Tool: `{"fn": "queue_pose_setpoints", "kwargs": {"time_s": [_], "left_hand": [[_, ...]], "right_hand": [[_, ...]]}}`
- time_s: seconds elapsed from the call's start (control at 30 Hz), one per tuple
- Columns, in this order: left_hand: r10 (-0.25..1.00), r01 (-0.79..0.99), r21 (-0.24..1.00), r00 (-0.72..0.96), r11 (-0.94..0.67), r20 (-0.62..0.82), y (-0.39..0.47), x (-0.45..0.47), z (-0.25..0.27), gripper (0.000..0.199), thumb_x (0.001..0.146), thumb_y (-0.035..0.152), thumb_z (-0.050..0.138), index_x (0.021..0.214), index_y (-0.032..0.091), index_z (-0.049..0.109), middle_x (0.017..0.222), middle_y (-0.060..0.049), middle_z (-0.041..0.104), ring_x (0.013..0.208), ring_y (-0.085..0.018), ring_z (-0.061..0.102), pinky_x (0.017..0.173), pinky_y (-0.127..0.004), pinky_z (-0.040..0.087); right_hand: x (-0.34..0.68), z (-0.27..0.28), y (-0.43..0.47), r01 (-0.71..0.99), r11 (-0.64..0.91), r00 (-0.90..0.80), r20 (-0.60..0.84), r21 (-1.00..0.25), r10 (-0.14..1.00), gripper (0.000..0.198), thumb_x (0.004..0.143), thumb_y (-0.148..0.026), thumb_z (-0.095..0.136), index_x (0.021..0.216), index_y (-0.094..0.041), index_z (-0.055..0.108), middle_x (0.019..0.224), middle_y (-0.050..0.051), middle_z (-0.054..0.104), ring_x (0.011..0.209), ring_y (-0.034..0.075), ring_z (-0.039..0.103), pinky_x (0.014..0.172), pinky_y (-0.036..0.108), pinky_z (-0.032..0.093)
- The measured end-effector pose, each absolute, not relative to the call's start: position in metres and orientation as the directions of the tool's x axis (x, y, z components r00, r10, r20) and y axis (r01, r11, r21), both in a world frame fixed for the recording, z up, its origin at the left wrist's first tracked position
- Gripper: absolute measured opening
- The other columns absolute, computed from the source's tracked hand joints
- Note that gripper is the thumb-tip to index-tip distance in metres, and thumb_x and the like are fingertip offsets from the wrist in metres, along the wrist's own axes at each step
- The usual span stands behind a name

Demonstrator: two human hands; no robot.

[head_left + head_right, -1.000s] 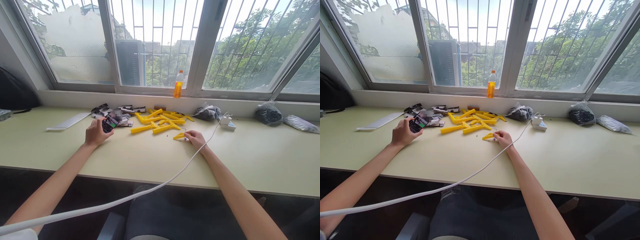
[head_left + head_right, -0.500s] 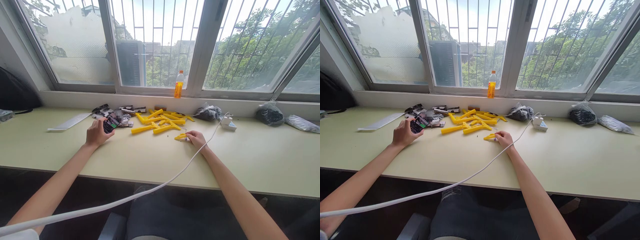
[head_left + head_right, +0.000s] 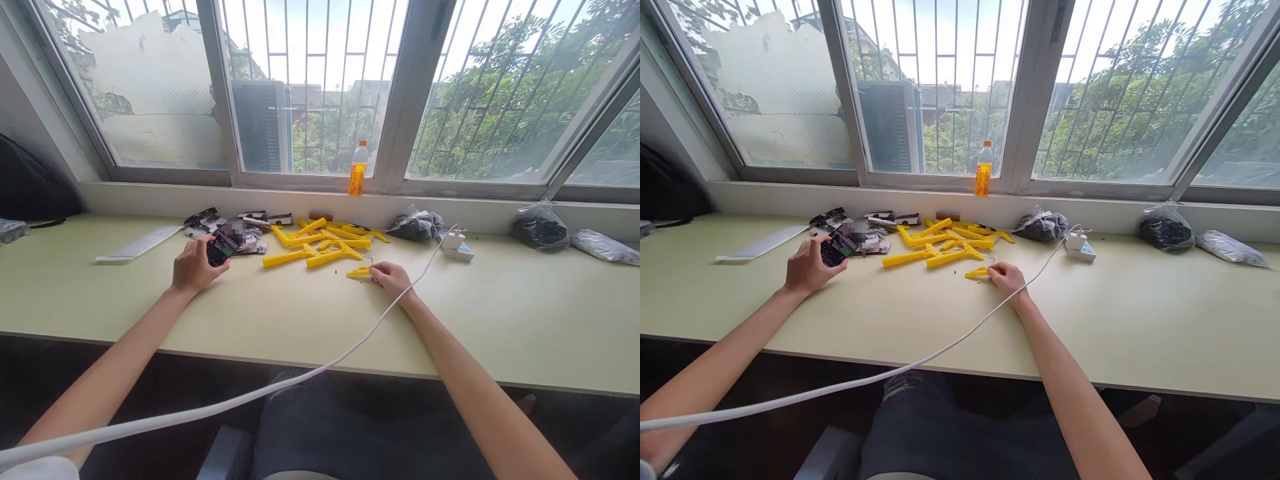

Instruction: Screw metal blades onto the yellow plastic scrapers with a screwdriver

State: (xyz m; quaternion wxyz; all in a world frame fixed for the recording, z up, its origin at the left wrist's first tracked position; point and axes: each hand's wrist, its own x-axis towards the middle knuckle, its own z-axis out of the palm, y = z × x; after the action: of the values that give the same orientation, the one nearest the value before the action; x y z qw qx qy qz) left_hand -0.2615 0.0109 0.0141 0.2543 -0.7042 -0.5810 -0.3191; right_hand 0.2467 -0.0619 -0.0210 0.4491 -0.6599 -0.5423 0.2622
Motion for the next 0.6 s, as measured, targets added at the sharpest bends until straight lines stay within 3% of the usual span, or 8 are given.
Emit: {"fn": "queue_pose_setpoints", "kwargs": {"time_s": [0.6], "left_hand": [[0.668,0.977,0.038,0.115,-0.209,0.735,0.0089,-0.2599,0.0149,0.07,0.083,0.057,0.062,0.14,0.018,0.045,0.131,-0.016,0.062,0.122,-0.036,0.059,0.084,-0.041,0.047]], "right_hand": [[0.2474,-0.0257,-0.0595,0.536,0.004,0.27,0.175,-0.844,0.947,0.022,0.092,-0.031,0.068,0.101,-0.012,0.072,0.086,0.003,0.07,0.074,0.009,0.06,0.075,0.024,0.049]]}}
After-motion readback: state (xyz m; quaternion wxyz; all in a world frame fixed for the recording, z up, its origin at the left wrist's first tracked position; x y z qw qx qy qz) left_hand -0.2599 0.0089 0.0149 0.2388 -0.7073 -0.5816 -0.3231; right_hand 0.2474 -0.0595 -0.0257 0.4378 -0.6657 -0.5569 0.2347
